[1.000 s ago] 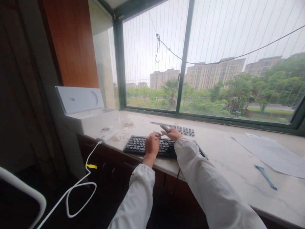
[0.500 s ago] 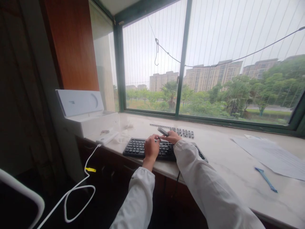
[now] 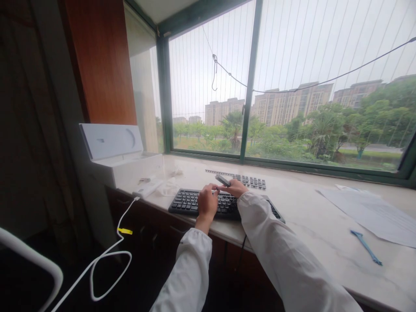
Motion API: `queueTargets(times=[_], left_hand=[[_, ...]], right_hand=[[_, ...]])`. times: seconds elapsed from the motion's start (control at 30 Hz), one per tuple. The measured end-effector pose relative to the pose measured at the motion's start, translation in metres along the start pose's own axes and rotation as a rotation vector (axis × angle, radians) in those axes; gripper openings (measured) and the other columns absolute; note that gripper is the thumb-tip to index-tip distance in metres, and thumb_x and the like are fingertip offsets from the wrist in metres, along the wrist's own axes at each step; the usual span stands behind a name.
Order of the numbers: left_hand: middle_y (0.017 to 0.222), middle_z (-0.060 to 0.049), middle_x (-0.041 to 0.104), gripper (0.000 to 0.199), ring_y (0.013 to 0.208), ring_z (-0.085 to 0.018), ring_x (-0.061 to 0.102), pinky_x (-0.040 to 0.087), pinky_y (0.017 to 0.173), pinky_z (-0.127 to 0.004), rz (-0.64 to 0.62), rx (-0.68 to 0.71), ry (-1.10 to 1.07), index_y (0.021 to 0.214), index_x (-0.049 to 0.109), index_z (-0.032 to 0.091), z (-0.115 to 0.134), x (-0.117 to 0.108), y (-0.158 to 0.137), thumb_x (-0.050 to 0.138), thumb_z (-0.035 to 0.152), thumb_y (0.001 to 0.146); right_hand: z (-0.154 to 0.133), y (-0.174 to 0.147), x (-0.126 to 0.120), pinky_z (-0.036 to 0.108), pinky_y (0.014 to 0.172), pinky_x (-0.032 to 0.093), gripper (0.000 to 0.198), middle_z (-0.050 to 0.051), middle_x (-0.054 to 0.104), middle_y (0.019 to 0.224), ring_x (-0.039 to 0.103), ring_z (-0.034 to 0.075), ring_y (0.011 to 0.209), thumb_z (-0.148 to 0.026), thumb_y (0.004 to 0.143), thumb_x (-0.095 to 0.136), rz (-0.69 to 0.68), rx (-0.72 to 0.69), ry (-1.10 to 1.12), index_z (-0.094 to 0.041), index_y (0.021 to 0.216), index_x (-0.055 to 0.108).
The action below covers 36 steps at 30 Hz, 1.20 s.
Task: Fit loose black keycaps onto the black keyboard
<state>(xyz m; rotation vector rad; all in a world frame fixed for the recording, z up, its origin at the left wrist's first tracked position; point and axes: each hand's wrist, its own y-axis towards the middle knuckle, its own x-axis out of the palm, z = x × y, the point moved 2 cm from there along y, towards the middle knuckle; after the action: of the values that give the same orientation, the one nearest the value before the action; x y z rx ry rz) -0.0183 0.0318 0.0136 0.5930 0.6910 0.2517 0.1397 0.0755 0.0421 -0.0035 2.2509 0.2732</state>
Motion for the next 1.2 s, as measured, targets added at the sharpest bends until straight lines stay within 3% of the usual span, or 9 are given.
queueTargets(times=[0.23, 0.53, 0.77, 0.93, 1.07, 1.2], left_hand=[[0.100, -0.002, 0.070, 0.012, 0.094, -0.018, 0.064, 0.043, 0.078, -0.026, -0.001, -0.009, 0.010, 0.099, 0.066, 0.025, 0.001, -0.001, 0.000, 0.062, 0.020, 0.089], [0.102, -0.004, 0.069, 0.015, 0.098, -0.019, 0.063, 0.043, 0.082, -0.027, -0.027, -0.039, 0.025, 0.102, 0.066, 0.024, 0.003, -0.003, -0.002, 0.061, 0.018, 0.089], [0.102, -0.004, 0.069, 0.014, 0.095, -0.019, 0.064, 0.043, 0.079, -0.027, -0.035, -0.033, 0.056, 0.102, 0.066, 0.025, 0.001, -0.001, -0.002, 0.060, 0.021, 0.090], [0.105, -0.004, 0.068, 0.012, 0.091, -0.019, 0.065, 0.043, 0.074, -0.027, -0.027, -0.039, 0.075, 0.101, 0.065, 0.025, 0.001, -0.002, -0.003, 0.060, 0.023, 0.090], [0.105, -0.004, 0.068, 0.013, 0.090, -0.019, 0.065, 0.043, 0.072, -0.027, -0.033, -0.039, 0.074, 0.101, 0.065, 0.025, 0.001, -0.003, -0.004, 0.061, 0.023, 0.089], [0.105, -0.005, 0.068, 0.013, 0.090, -0.018, 0.065, 0.044, 0.072, -0.027, -0.036, -0.036, 0.069, 0.103, 0.065, 0.024, 0.002, -0.003, -0.005, 0.059, 0.025, 0.091]], right_hand=[[0.000, 0.000, 0.002, 0.026, 0.054, 0.034, 0.049, 0.000, 0.052, 0.052, 0.052, 0.015, 0.058, -0.065, 0.067, 0.067, 0.021, 0.039, -0.026, -0.016, 0.060, 0.068], [0.001, 0.001, 0.004, 0.026, 0.051, 0.031, 0.047, 0.000, 0.052, 0.050, 0.049, 0.014, 0.055, -0.063, 0.069, 0.066, 0.024, 0.031, -0.074, -0.017, 0.058, 0.065], [0.001, 0.001, 0.005, 0.025, 0.054, 0.031, 0.045, -0.001, 0.052, 0.053, 0.050, 0.014, 0.057, -0.059, 0.075, 0.063, 0.018, -0.073, -0.103, -0.016, 0.066, 0.071], [0.001, -0.004, 0.004, 0.025, 0.064, 0.037, 0.031, 0.001, 0.066, 0.066, 0.060, 0.017, 0.071, -0.047, 0.080, 0.064, 0.119, -0.133, -0.167, -0.020, 0.075, 0.077], [0.011, -0.013, -0.014, 0.026, 0.067, 0.039, 0.026, 0.005, 0.072, 0.078, 0.063, 0.020, 0.078, -0.042, 0.084, 0.060, 0.207, -0.065, -0.288, -0.023, 0.080, 0.078], [0.031, -0.029, -0.052, 0.027, 0.065, 0.038, 0.021, 0.007, 0.072, 0.084, 0.064, 0.021, 0.078, -0.036, 0.083, 0.058, 0.202, 0.011, -0.499, -0.025, 0.083, 0.077]])
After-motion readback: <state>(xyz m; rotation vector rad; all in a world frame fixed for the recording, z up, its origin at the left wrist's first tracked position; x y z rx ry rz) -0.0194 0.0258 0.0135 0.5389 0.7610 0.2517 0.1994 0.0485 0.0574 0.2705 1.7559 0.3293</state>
